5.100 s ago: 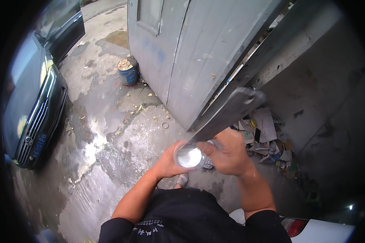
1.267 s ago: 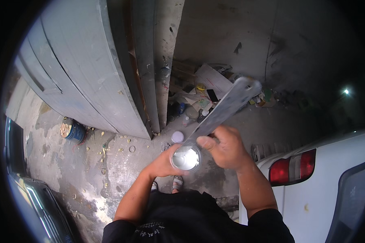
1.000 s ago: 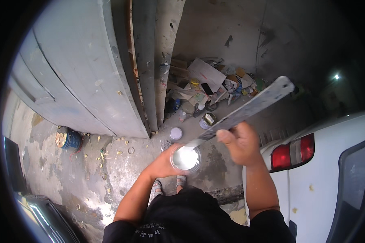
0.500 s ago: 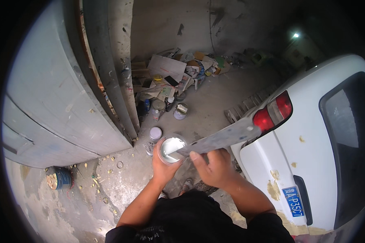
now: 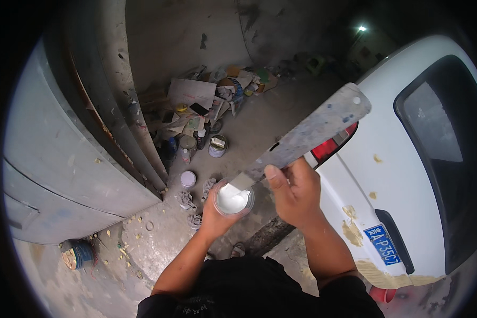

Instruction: The person mixes white paint in a cup using a metal spatula and then applies some to the surface of a white vehicle.

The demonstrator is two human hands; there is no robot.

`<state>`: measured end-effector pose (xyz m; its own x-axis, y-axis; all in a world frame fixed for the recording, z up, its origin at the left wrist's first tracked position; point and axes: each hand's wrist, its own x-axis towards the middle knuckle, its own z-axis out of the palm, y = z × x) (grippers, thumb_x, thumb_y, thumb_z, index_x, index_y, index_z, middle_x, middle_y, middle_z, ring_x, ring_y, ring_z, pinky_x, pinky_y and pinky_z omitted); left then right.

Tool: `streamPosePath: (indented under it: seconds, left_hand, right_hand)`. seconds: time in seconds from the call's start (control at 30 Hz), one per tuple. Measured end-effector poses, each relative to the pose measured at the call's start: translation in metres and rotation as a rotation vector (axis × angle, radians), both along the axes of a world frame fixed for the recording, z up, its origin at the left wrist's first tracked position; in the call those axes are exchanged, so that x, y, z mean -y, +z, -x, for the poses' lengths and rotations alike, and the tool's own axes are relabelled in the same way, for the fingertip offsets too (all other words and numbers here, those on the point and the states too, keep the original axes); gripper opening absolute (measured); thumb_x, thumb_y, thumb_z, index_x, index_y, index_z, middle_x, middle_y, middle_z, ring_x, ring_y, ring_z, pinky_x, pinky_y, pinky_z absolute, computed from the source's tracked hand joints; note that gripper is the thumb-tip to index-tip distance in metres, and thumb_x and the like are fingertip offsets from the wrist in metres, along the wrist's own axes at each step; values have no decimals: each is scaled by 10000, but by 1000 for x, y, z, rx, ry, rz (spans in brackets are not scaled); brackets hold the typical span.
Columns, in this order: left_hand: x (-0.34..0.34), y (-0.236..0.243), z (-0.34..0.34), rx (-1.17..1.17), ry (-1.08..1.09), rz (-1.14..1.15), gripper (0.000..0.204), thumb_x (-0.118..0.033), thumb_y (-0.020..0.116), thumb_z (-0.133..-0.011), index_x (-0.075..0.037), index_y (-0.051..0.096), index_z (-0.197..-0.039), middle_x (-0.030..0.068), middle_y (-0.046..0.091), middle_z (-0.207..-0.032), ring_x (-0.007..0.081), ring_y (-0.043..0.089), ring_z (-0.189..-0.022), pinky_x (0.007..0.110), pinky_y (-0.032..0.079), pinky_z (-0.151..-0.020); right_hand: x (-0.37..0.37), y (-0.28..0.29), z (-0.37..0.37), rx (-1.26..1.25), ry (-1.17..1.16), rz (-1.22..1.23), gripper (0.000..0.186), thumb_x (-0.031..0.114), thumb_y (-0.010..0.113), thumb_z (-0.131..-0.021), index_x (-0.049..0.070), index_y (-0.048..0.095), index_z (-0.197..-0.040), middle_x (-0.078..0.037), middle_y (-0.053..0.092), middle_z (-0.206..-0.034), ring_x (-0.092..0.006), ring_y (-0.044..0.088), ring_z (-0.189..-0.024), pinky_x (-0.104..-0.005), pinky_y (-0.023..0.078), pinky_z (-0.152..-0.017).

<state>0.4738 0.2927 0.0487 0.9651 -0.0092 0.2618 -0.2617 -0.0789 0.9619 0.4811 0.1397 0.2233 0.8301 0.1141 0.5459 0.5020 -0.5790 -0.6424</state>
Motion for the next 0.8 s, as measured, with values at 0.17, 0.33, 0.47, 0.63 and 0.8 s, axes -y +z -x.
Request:
streamPosePath:
  seconds: [0.17, 0.33, 0.47, 0.63, 0.8]
  left_hand:
    - [16, 5, 7, -2, 24, -53, 849, -173, 891, -619, 10, 432, -1309, 150, 560, -1231, 239, 571, -1117, 357, 453, -975]
    - [41, -3, 11, 31, -46, -8, 832, -126, 879, -619, 16, 421, -1299, 151, 555, -1211, 242, 568, -1104, 369, 452, -969]
    - [52, -9, 12, -7, -82, -19, 844, -120, 887, -596, 17, 423, -1288, 153, 549, -1210, 237, 563, -1096, 364, 450, -953]
    - [76, -5, 16, -21, -111, -11, 858, -141, 897, -573, 13, 436, -1280, 153, 549, -1223, 241, 558, -1114, 365, 450, -959]
    - [82, 10, 21, 67, -153, -102, 860, -130, 895, -578, 8, 436, -1292, 148, 552, -1230, 239, 556, -1125, 369, 448, -972]
  right_hand:
    - [22, -14, 21, -24, 147, 17, 165, 158, 611, -917, 2, 556, -911, -152, 582, -732, -327, 583, -627, -390, 473, -583]
    - [45, 8, 18, -9, 70, 26, 165, 117, 617, -885, -9, 546, -965, -175, 594, -806, -377, 596, -675, -408, 495, -617]
    - [58, -17, 34, 68, 177, 140, 180, 115, 624, -876, -23, 509, -895, -204, 598, -837, -376, 615, -714, -423, 495, -625]
    - [92, 9, 28, -107, 85, 24, 181, 119, 628, -872, -5, 499, -895, -205, 591, -862, -375, 612, -731, -449, 473, -609]
    - [114, -5, 42, -95, 138, 58, 177, 136, 617, -888, 2, 502, -902, -190, 573, -824, -389, 588, -710, -441, 467, -613]
